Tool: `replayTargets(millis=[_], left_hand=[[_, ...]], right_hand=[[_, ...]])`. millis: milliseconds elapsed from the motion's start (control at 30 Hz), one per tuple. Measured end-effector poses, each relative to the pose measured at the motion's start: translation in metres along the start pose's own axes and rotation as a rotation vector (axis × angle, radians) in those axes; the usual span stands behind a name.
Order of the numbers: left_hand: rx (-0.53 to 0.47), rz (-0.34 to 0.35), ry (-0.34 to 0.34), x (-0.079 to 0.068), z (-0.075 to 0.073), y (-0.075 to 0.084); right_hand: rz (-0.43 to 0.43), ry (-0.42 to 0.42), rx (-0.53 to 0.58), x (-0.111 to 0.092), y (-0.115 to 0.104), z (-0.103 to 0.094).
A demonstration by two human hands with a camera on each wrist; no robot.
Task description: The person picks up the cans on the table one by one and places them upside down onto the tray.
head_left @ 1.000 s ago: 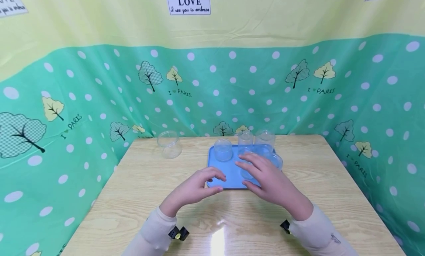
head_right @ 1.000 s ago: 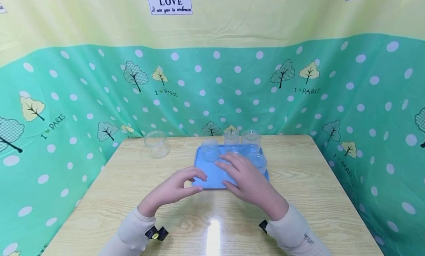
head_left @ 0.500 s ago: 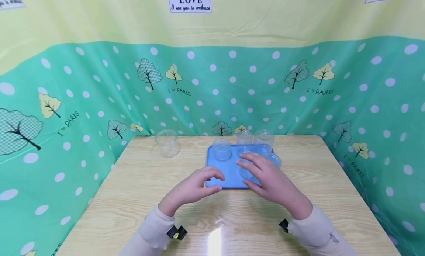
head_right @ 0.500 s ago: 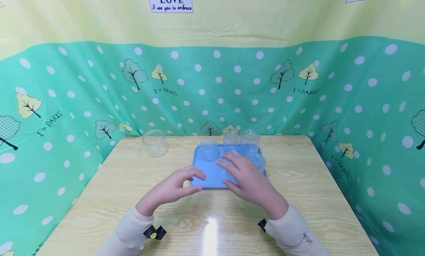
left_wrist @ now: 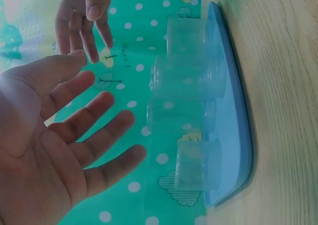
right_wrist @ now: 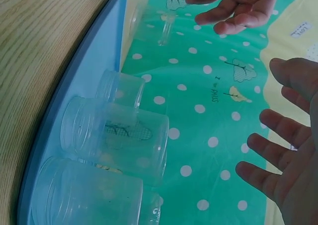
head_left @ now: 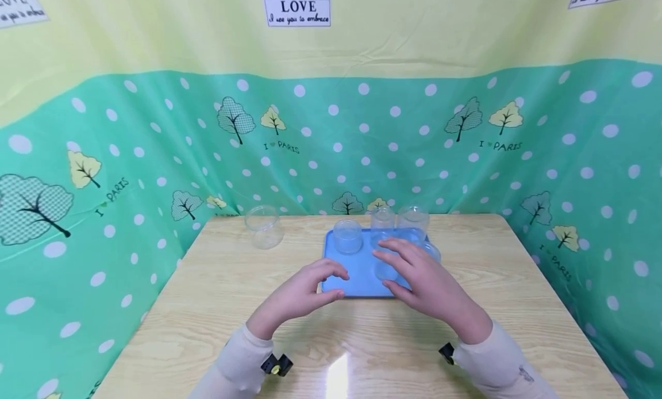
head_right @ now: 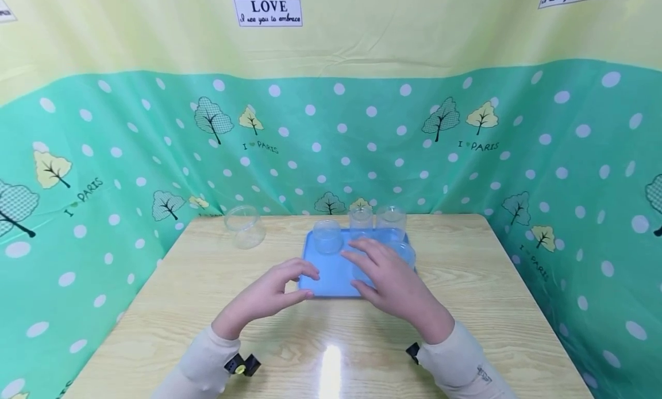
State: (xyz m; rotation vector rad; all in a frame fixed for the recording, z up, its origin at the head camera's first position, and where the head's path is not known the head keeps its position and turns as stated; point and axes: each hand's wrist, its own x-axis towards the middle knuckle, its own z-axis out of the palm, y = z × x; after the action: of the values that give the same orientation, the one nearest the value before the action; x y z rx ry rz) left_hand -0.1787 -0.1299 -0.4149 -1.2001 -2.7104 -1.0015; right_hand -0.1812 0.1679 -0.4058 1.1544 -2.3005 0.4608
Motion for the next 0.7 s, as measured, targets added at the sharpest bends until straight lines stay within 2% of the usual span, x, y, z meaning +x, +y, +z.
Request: replayTargets(millis=[233,433,700], left_hand=[[-0.006,-0.042,0.023,0.004,-0.002,-0.002],[0.007,-0.033,0.032,0.011,-0.003,-0.010],[0.115,-0.063,0.007,0.020,-0.015,-0.019]], right_hand=[[0.004,0.003,-0.003,0.000,-0.001,-0.003],[0.013,0.000,-0.003,0.000,-0.003,-0.006],[0.006,0.002,0.004,0.000,-0.004,-0.007]])
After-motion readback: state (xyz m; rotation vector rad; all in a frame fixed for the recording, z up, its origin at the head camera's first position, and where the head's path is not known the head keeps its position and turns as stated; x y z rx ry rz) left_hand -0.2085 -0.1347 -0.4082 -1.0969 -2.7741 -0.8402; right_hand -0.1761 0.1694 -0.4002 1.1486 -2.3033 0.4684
